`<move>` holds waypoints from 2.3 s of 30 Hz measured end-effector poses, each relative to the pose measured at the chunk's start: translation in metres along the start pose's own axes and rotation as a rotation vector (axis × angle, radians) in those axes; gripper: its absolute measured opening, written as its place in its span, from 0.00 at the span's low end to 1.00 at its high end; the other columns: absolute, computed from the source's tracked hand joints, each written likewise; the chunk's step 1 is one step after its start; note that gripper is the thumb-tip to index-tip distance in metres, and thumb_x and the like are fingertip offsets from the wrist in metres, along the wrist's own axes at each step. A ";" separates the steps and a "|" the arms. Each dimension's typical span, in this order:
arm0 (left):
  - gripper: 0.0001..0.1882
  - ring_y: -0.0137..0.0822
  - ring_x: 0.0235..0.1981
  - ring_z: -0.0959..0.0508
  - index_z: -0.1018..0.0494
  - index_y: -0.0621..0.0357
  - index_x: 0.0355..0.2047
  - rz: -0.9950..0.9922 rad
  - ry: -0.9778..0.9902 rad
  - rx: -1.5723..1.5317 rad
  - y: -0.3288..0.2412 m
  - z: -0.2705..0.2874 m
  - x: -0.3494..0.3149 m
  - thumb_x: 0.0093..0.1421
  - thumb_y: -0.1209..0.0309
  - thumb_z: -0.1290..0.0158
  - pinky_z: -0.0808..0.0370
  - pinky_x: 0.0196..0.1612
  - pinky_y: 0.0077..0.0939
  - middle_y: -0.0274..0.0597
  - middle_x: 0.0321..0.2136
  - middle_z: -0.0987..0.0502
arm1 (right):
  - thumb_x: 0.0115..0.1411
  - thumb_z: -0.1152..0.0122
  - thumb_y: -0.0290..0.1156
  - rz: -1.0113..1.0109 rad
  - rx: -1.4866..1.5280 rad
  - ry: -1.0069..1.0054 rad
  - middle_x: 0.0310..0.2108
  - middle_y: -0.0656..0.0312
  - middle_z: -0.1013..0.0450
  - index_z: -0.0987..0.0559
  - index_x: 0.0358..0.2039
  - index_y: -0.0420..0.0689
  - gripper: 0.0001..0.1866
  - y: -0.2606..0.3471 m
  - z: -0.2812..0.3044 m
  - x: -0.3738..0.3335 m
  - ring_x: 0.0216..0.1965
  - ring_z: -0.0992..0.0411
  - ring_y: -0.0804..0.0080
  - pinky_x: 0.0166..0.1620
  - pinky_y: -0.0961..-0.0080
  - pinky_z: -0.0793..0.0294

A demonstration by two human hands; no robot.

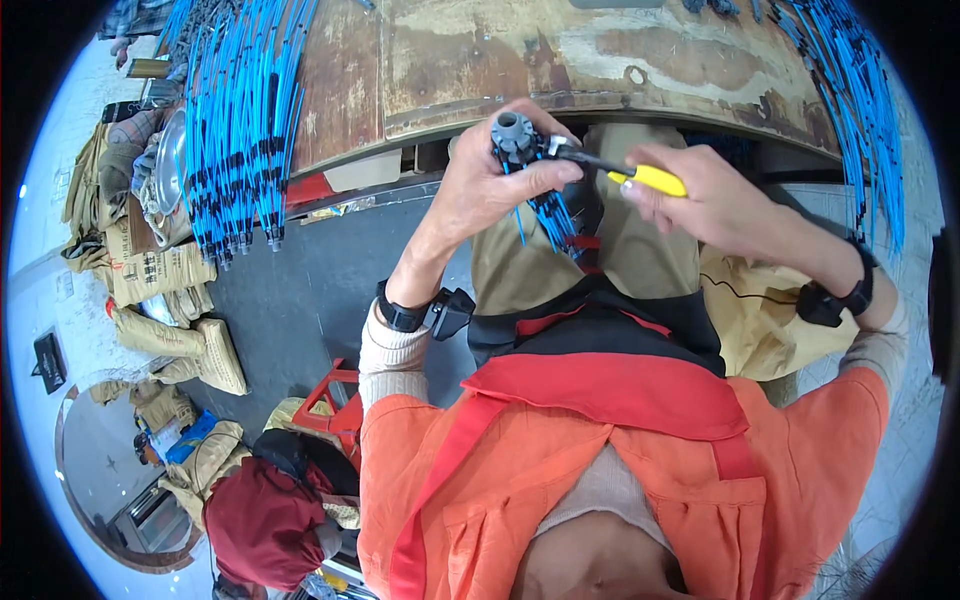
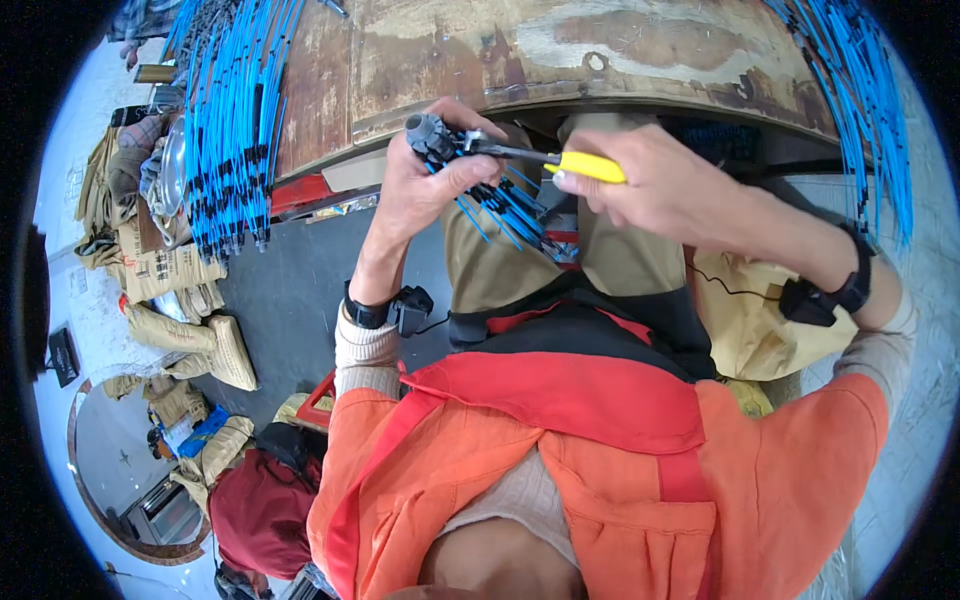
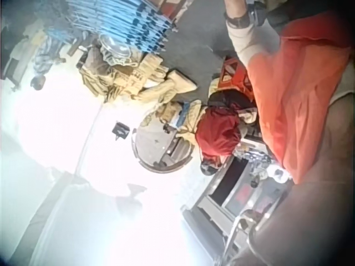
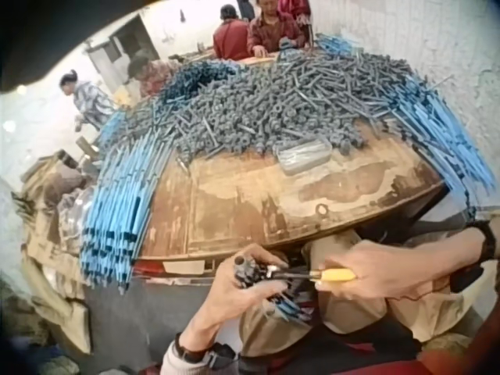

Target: Assembling blue plastic strips onto a central hub and using pliers to secure the components.

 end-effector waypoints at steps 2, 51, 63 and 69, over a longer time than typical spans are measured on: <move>0.15 0.19 0.30 0.26 0.25 0.62 0.36 0.020 -0.009 0.005 0.005 0.001 0.001 0.54 0.69 0.32 0.28 0.34 0.17 0.29 0.27 0.23 | 0.68 0.47 0.43 0.053 -0.030 0.007 0.22 0.61 0.27 0.24 0.38 0.37 0.19 0.011 0.011 0.002 0.22 0.27 0.71 0.29 0.71 0.29; 0.19 0.46 0.38 0.20 0.26 0.63 0.31 -0.109 -0.697 -1.217 0.023 0.064 -0.047 0.66 0.57 0.45 0.21 0.47 0.46 0.48 0.30 0.21 | 0.57 0.33 0.41 0.625 0.668 -0.145 0.63 0.55 0.36 0.32 0.62 0.41 0.35 -0.027 -0.021 -0.051 0.60 0.34 0.63 0.60 0.65 0.32; 0.18 0.26 0.44 0.23 0.26 0.62 0.51 0.194 -0.147 -0.515 0.039 -0.077 -0.074 0.69 0.61 0.49 0.26 0.48 0.22 0.35 0.43 0.21 | 0.67 0.43 0.36 0.774 1.033 -0.471 0.40 0.64 0.26 0.25 0.51 0.40 0.17 -0.030 -0.046 -0.100 0.40 0.26 0.77 0.45 0.79 0.27; 0.20 0.26 0.42 0.24 0.26 0.61 0.50 0.294 0.065 -0.436 0.058 -0.050 -0.127 0.58 0.72 0.38 0.27 0.49 0.25 0.32 0.38 0.23 | 0.65 0.40 0.29 0.336 0.700 -0.368 0.39 0.65 0.28 0.24 0.45 0.36 0.11 -0.020 -0.119 -0.058 0.39 0.30 0.83 0.42 0.82 0.30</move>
Point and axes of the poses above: each hand's wrist, its own x-axis towards the middle knuckle, its own z-axis out of the back of the hand, y = z × x, the point moved 8 cm from there along x, towards the middle knuckle
